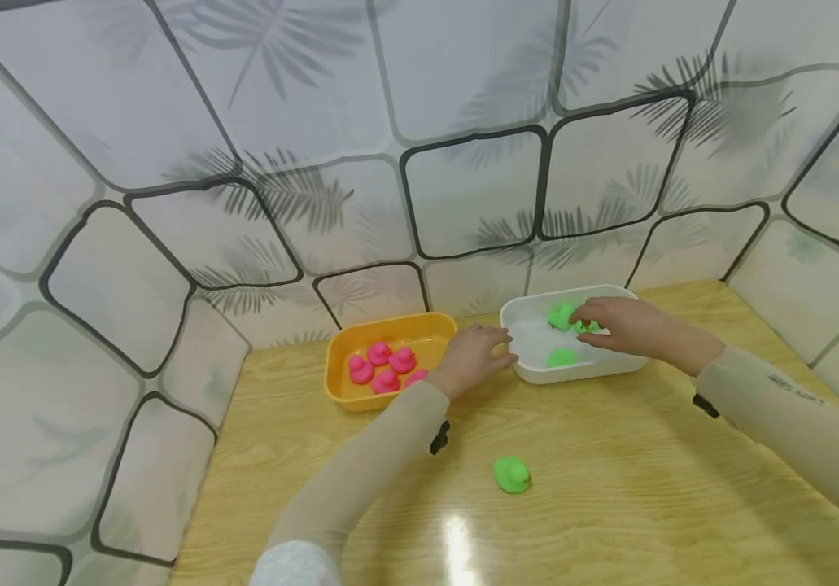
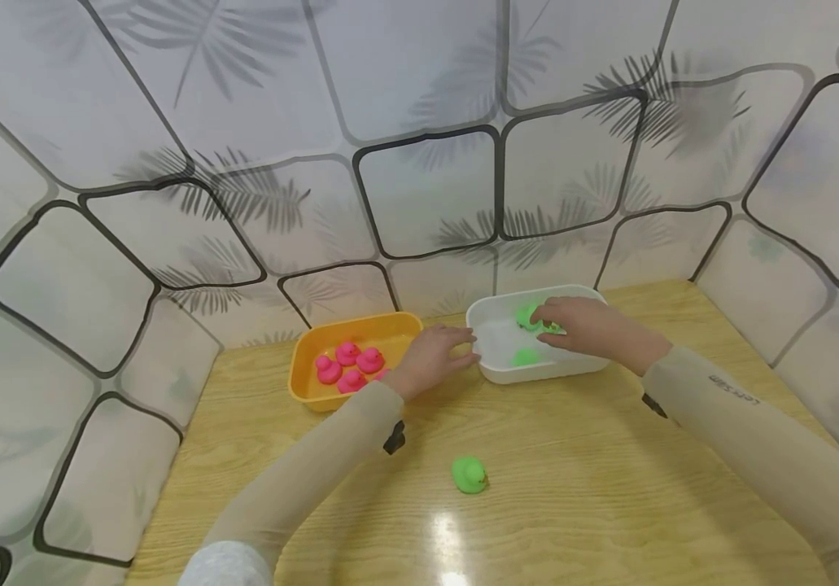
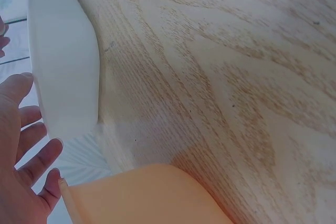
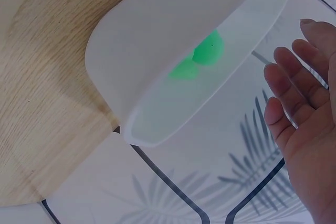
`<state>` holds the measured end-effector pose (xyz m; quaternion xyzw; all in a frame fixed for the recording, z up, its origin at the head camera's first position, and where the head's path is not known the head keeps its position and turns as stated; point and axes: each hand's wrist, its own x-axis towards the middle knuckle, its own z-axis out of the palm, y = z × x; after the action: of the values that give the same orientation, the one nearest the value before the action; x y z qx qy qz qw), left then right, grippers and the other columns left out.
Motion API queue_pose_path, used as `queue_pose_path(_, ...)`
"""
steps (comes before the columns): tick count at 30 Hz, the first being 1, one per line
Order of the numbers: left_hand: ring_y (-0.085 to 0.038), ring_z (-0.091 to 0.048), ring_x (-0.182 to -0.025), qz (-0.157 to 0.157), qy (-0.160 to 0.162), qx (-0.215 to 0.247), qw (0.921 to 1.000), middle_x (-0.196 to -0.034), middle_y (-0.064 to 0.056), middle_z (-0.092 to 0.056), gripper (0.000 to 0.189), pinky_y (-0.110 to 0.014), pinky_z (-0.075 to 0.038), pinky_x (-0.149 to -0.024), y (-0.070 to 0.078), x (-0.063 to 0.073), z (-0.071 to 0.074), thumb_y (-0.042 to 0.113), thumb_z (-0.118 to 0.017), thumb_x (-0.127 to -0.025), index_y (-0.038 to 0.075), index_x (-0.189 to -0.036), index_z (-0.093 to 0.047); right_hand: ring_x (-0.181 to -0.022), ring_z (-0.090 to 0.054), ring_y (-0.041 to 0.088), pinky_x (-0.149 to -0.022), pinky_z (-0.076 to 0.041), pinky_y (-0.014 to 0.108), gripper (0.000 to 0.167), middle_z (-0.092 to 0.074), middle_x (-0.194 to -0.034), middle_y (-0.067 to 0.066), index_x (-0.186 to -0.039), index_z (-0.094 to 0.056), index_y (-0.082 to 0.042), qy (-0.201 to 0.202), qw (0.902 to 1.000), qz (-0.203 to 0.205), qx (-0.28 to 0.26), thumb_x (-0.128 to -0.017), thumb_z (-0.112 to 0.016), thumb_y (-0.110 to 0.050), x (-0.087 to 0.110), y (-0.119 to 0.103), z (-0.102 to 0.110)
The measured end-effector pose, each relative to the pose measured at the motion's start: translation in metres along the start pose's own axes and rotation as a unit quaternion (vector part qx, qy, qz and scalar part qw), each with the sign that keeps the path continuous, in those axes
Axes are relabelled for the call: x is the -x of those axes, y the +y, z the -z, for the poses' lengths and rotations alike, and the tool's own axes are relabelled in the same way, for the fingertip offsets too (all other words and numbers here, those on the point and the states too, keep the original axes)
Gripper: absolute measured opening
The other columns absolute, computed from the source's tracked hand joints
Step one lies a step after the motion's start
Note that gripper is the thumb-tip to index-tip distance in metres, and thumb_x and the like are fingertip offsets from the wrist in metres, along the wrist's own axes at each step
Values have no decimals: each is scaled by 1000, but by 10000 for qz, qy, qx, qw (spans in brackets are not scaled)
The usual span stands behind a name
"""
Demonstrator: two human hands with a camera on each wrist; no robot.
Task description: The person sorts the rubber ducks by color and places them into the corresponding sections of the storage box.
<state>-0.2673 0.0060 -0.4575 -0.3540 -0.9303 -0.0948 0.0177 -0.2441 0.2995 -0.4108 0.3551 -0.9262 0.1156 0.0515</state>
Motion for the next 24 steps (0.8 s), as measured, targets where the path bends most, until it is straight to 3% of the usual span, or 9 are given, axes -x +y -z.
queue_pose_path(14, -25, -64, -122, -56, 66, 27, 10000, -140, 0, -67, 43, -40, -51, -104, -1, 1, -1, 43, -63, -104, 15, -135, -70, -83, -66, 19, -72, -56, 38, 20, -71, -101, 2, -110, -75, -9, 97, 9992, 373, 67, -91, -81, -12, 3, -18, -2)
queue_pose_path(24, -25, -64, -121, -65, 52, 53, 10000, -141, -1, -67, 42, -39, -52, -103, -2, 0, -2, 42, -63, -104, 15, -135, -70, -85, -66, 18, -75, -56, 39, 20, -70, -98, -1, -105, -74, -12, 499, 9941, 960, 18, -87, -83, -10, 6, -42, -5)
